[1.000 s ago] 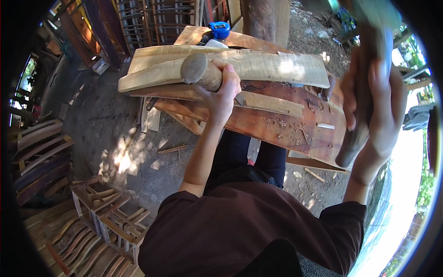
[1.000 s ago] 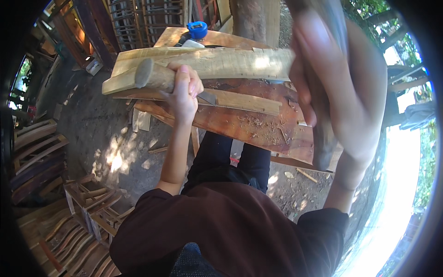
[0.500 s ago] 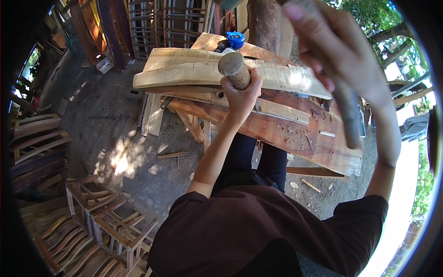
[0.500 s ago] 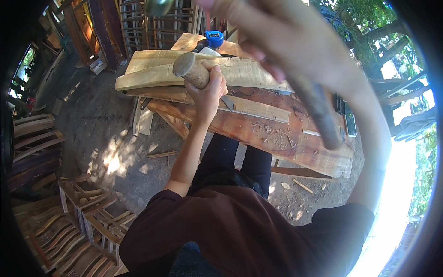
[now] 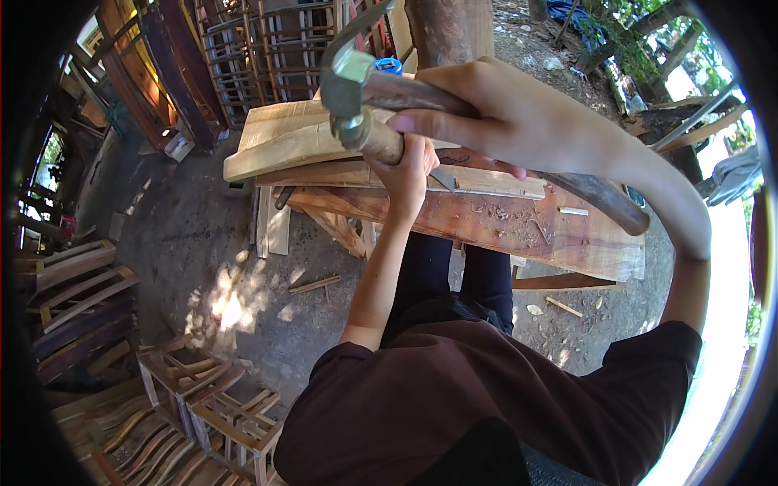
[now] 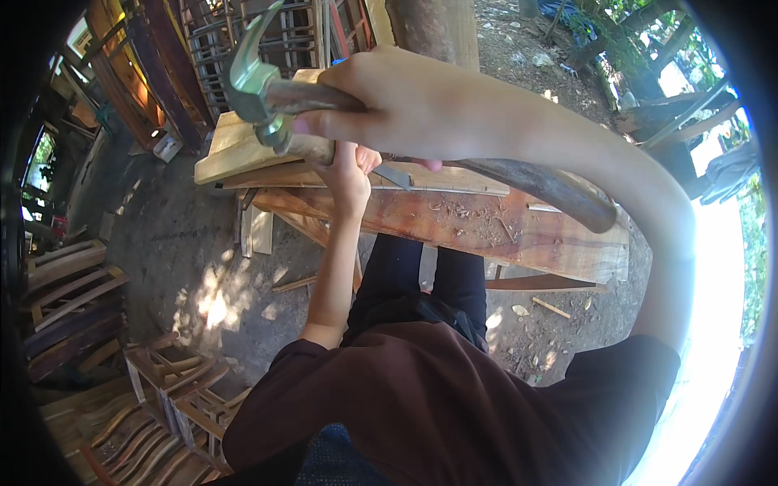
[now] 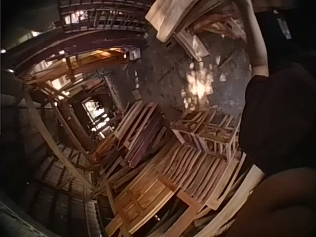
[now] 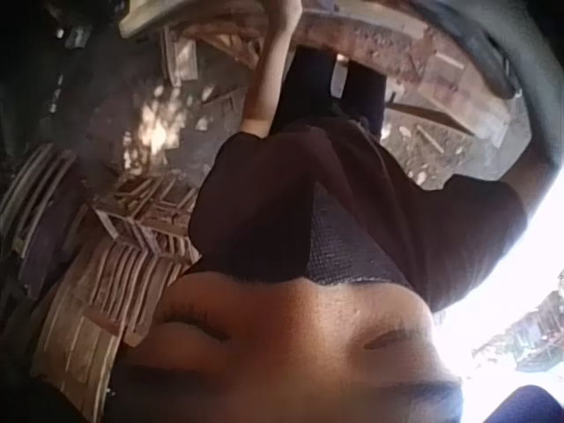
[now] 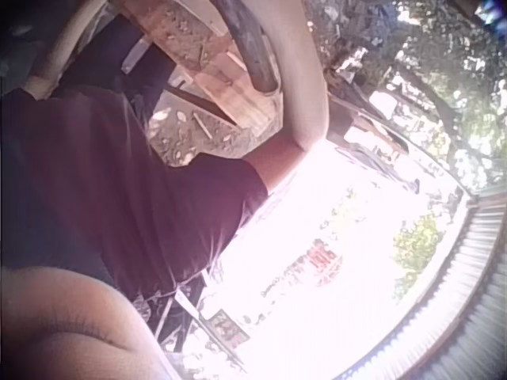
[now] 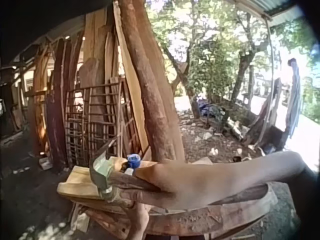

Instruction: The person carves and smooths a wooden piece using a chisel, a hammer, and sandpaper.

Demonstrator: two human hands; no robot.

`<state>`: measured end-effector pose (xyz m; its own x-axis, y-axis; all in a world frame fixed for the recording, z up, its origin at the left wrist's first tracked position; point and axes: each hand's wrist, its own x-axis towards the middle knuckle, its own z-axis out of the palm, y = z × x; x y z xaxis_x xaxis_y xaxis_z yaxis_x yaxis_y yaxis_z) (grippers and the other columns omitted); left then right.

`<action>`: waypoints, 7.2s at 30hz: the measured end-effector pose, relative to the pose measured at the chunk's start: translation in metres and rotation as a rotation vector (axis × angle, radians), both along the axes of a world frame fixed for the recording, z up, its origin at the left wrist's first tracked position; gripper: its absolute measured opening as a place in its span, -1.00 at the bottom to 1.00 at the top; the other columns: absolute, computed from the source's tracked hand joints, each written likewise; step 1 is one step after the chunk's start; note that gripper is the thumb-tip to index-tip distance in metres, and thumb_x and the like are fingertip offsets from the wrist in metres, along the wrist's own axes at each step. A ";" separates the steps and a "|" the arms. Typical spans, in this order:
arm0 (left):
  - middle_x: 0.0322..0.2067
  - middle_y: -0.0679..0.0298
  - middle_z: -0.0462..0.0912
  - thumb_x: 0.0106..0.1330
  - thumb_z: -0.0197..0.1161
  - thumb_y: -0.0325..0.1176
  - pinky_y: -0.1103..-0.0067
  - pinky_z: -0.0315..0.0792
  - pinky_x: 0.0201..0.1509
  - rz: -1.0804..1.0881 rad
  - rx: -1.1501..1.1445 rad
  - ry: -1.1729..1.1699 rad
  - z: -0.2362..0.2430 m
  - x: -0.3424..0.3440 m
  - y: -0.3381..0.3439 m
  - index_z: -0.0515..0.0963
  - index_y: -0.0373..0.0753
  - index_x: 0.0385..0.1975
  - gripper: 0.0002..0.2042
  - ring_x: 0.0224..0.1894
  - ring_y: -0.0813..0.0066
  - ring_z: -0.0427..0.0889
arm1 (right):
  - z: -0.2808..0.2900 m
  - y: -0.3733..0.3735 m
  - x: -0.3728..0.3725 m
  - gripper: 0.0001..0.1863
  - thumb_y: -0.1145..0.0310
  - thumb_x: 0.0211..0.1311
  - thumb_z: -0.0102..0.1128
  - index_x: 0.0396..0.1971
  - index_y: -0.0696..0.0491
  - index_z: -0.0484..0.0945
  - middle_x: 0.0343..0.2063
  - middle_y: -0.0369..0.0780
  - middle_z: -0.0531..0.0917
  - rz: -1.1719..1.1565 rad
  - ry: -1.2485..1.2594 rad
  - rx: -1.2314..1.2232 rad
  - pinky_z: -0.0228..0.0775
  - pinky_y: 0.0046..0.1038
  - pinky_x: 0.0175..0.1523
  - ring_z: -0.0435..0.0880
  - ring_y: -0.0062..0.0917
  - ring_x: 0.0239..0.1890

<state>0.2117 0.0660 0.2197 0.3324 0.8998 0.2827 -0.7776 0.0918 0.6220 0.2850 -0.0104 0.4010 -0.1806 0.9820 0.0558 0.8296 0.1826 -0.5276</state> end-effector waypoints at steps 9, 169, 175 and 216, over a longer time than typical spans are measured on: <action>-0.80 0.48 0.17 0.31 -0.03 -0.41 0.69 0.00 -0.74 0.019 0.018 0.028 0.004 -0.003 0.003 0.20 -0.12 -0.60 -0.78 -0.80 0.73 0.04 | 0.005 -0.041 0.025 -0.52 0.01 0.32 0.06 -0.24 0.23 0.51 -0.79 -0.35 0.42 -0.344 0.326 0.067 0.27 -0.68 -0.75 0.43 -0.72 -0.84; -0.78 0.45 0.15 0.39 -0.12 -0.29 0.79 -0.09 -0.81 0.613 0.371 -0.130 0.049 -0.132 -0.018 0.18 -0.12 -0.60 -0.74 -0.83 0.75 0.03 | -0.193 -0.219 0.127 -0.46 0.25 0.13 0.28 0.17 -0.13 0.44 -0.48 -0.20 0.59 -0.923 -0.605 0.261 0.37 -0.39 -0.31 0.56 -0.38 -0.53; -0.78 0.45 0.14 0.41 -0.12 -0.26 0.80 -0.09 -0.81 0.560 0.252 -0.070 0.039 -0.123 -0.028 0.16 -0.10 -0.62 -0.71 -0.82 0.75 0.03 | -0.201 -0.210 0.141 -0.44 0.13 0.15 0.23 0.20 -0.20 0.40 -0.59 -0.26 0.43 -0.831 -0.849 0.188 0.21 -0.39 -0.19 0.43 -0.49 -0.60; -0.03 0.14 0.36 0.04 0.42 -0.29 0.33 0.28 0.14 0.044 1.329 1.436 -0.019 -0.071 0.022 0.41 -0.29 0.05 -0.45 0.05 0.17 0.39 | -0.190 -0.242 0.033 -0.79 0.65 0.16 0.16 -0.18 0.34 0.46 -0.53 -0.10 0.63 -0.663 1.287 0.230 0.36 -0.62 -0.52 0.56 -0.60 -0.59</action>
